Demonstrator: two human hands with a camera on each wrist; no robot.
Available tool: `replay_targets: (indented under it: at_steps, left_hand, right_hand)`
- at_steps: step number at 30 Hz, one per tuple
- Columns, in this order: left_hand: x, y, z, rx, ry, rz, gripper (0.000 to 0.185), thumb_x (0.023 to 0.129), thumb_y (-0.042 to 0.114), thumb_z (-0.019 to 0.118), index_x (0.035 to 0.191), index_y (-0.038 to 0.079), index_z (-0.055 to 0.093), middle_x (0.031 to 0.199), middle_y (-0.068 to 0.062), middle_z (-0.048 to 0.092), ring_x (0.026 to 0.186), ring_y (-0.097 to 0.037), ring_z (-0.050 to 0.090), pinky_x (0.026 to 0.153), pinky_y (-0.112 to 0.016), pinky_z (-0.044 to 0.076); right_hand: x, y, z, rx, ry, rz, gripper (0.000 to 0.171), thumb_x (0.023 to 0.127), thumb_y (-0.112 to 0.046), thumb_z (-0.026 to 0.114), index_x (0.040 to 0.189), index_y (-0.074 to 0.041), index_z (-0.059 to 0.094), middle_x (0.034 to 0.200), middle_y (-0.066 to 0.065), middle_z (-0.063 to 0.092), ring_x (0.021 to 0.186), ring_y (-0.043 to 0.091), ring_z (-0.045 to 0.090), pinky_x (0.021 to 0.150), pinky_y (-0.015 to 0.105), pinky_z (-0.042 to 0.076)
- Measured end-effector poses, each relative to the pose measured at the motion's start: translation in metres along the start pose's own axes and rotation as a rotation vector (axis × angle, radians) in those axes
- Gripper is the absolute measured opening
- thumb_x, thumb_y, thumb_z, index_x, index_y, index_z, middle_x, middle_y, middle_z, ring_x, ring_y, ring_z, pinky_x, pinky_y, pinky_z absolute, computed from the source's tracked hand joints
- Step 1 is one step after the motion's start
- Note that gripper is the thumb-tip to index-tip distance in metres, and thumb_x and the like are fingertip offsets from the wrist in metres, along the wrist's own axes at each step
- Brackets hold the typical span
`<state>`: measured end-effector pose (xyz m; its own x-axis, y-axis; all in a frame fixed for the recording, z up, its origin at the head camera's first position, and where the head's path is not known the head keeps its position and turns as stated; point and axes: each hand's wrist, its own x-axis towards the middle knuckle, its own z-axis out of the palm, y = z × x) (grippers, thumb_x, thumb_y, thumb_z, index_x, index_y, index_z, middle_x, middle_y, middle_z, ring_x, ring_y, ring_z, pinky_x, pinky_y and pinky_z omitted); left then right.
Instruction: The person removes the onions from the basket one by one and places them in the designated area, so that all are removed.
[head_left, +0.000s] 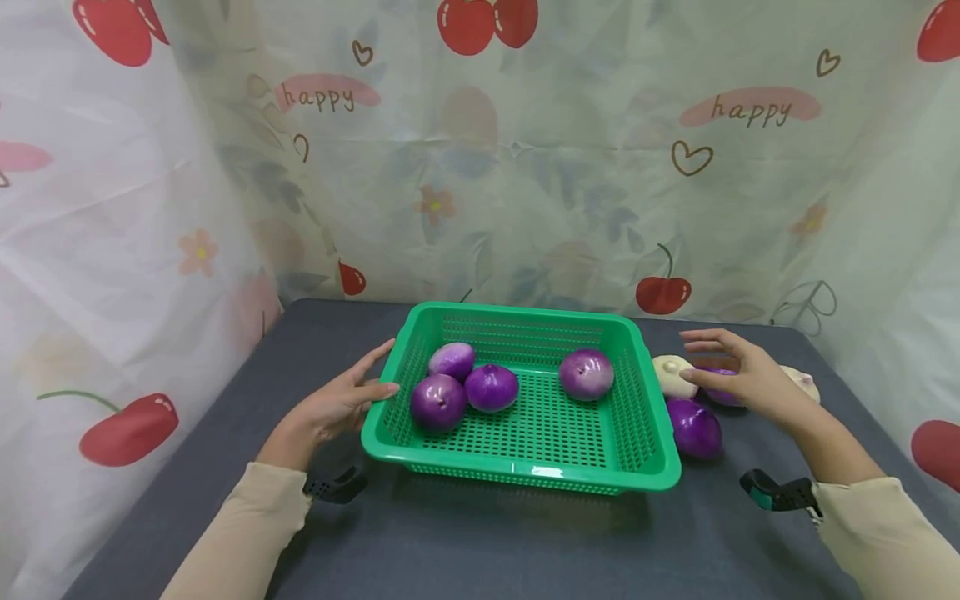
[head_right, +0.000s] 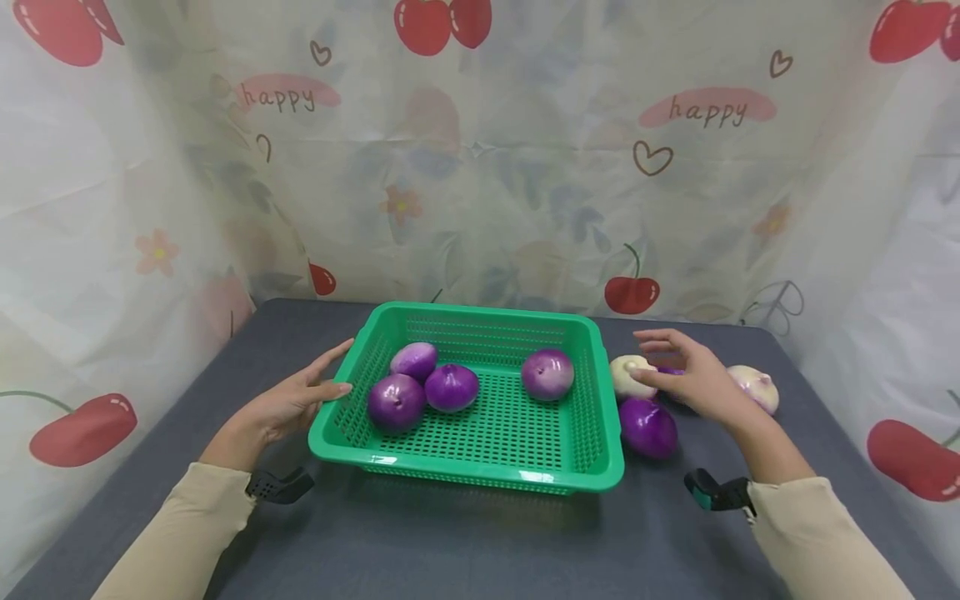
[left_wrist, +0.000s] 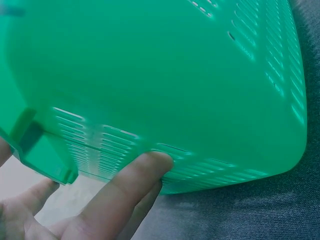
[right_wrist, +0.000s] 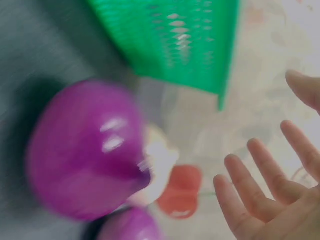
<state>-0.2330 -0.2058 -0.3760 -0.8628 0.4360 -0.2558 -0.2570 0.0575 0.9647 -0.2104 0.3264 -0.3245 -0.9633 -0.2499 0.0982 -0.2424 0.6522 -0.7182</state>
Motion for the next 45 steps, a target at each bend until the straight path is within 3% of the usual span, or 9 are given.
replay_targets:
  at_steps: [3, 8, 13, 18, 22, 27, 38, 45]
  left_hand:
    - [0.0, 0.0, 0.0, -0.002, -0.003, 0.002, 0.085, 0.097, 0.018, 0.06, 0.155, 0.041, 0.002, 0.149, -0.028, 0.033, 0.101, -0.024, 0.067, 0.082, -0.05, 0.055]
    - [-0.001, -0.001, 0.0, 0.003, -0.003, 0.006, 0.084, 0.097, 0.018, 0.059, 0.155, 0.041, 0.002, 0.149, -0.028, 0.032, 0.101, -0.024, 0.067, 0.083, -0.05, 0.055]
    - [-0.002, 0.0, 0.0, 0.011, -0.004, 0.009, 0.085, 0.097, 0.019, 0.06, 0.154, 0.042, 0.002, 0.15, -0.028, 0.032, 0.103, -0.025, 0.067, 0.084, -0.051, 0.055]
    - [-0.002, -0.001, 0.0, 0.005, -0.006, 0.009, 0.085, 0.097, 0.018, 0.06, 0.155, 0.041, 0.002, 0.149, -0.028, 0.032, 0.102, -0.024, 0.067, 0.084, -0.049, 0.055]
    - [-0.002, -0.001, 0.0, 0.01, -0.002, 0.004, 0.084, 0.097, 0.019, 0.06, 0.154, 0.042, 0.003, 0.148, -0.028, 0.034, 0.102, -0.024, 0.067, 0.084, -0.05, 0.055]
    - [-0.002, -0.001, 0.001, 0.012, -0.003, 0.004, 0.084, 0.097, 0.019, 0.06, 0.154, 0.042, 0.003, 0.148, -0.027, 0.035, 0.103, -0.025, 0.067, 0.084, -0.051, 0.054]
    - [-0.001, 0.0, -0.001, 0.013, -0.014, 0.009, 0.083, 0.098, 0.018, 0.058, 0.155, 0.041, 0.002, 0.145, -0.028, 0.038, 0.099, -0.023, 0.068, 0.083, -0.051, 0.055]
    - [-0.001, 0.0, 0.0, 0.009, -0.009, 0.006, 0.083, 0.098, 0.019, 0.059, 0.155, 0.04, 0.002, 0.145, -0.029, 0.037, 0.098, -0.024, 0.069, 0.082, -0.051, 0.055]
  right_hand:
    - [0.01, -0.017, -0.002, 0.004, 0.013, -0.01, 0.055, 0.095, -0.033, 0.063, 0.141, -0.011, 0.042, 0.138, 0.011, 0.048, 0.111, -0.003, 0.052, 0.08, 0.011, 0.047]
    - [0.028, -0.048, 0.003, 0.053, 0.028, -0.044, 0.051, 0.095, -0.036, 0.061, 0.14, -0.016, 0.045, 0.137, 0.005, 0.049, 0.119, 0.014, 0.055, 0.084, 0.015, 0.048]
    - [0.048, -0.074, 0.014, 0.128, 0.024, -0.109, 0.048, 0.096, -0.032, 0.061, 0.14, -0.015, 0.047, 0.138, 0.01, 0.051, 0.116, 0.01, 0.055, 0.086, 0.016, 0.048]
    - [0.067, -0.089, 0.032, 0.223, -0.028, -0.135, 0.049, 0.096, -0.029, 0.061, 0.14, -0.013, 0.045, 0.14, 0.013, 0.049, 0.125, 0.025, 0.053, 0.095, 0.028, 0.049]
    - [0.081, -0.095, 0.05, 0.308, -0.061, -0.136, 0.051, 0.096, -0.024, 0.063, 0.141, -0.011, 0.044, 0.141, 0.015, 0.048, 0.129, 0.032, 0.049, 0.101, 0.044, 0.046]
    - [0.095, -0.101, 0.074, 0.393, -0.104, -0.139, 0.054, 0.096, -0.017, 0.062, 0.145, -0.01, 0.04, 0.143, 0.017, 0.045, 0.131, 0.035, 0.047, 0.103, 0.052, 0.043]
    - [0.116, -0.109, 0.123, 0.503, -0.236, -0.086, 0.061, 0.094, -0.017, 0.064, 0.149, -0.015, 0.036, 0.147, 0.021, 0.041, 0.125, 0.036, 0.053, 0.105, 0.054, 0.041]
    - [0.119, -0.107, 0.138, 0.45, -0.286, -0.046, 0.063, 0.093, -0.017, 0.066, 0.148, -0.012, 0.036, 0.147, 0.022, 0.04, 0.12, 0.036, 0.058, 0.103, 0.051, 0.043]
